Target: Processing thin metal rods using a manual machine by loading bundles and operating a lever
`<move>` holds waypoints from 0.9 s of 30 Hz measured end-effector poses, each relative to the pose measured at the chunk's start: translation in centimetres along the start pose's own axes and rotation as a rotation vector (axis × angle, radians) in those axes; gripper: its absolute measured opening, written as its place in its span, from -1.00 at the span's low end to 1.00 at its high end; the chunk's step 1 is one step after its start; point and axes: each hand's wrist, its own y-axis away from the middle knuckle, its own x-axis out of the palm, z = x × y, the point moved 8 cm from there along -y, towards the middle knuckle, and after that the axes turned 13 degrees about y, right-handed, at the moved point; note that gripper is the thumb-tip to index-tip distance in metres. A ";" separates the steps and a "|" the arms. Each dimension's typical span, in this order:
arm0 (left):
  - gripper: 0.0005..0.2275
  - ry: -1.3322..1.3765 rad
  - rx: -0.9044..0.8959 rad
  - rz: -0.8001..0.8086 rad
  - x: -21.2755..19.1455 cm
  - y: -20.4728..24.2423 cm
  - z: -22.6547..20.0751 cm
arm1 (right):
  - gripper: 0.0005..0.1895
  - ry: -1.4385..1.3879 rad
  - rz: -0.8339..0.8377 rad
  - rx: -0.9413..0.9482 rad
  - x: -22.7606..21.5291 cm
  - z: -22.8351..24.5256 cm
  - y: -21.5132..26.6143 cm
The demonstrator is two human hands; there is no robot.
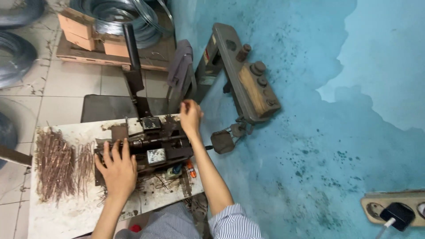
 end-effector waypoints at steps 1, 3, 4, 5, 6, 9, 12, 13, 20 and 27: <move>-0.49 0.004 0.001 0.007 -0.1 0.4 -0.2 | -0.86 0.006 0.002 0.005 -1.1 -1.5 1.5; -0.50 -0.140 0.056 -0.055 -0.8 0.3 -0.6 | -0.77 -0.230 0.096 0.252 -1.9 -5.7 4.0; -0.50 -0.140 0.059 -0.054 -0.7 0.3 -0.6 | -0.77 -0.230 0.094 0.256 -0.7 -7.8 4.8; -0.50 -0.144 0.047 -0.041 -0.5 0.2 -0.6 | -0.74 -0.328 0.109 0.223 0.8 -9.6 5.6; -0.50 -0.150 0.034 -0.026 -0.4 0.2 -0.4 | -0.67 -0.428 0.126 0.191 2.3 -11.3 6.6; -0.50 -0.164 0.040 -0.025 -0.3 0.3 -0.2 | -0.61 -0.568 0.264 0.289 6.9 -12.9 9.4; -0.48 -0.022 -0.011 0.069 0.2 0.2 0.1 | -0.72 -0.745 0.191 0.402 9.9 -15.5 10.3; -0.48 -0.023 -0.020 0.066 0.6 0.3 0.5 | -0.72 -0.744 0.200 0.397 10.8 -16.0 10.2; -0.49 0.003 -0.009 0.037 0.7 0.4 0.5 | -0.59 -0.581 0.199 0.486 10.5 -16.6 10.0; -0.47 0.055 -0.052 0.076 1.0 0.4 0.6 | -0.61 -0.579 0.150 0.472 9.6 -16.2 10.1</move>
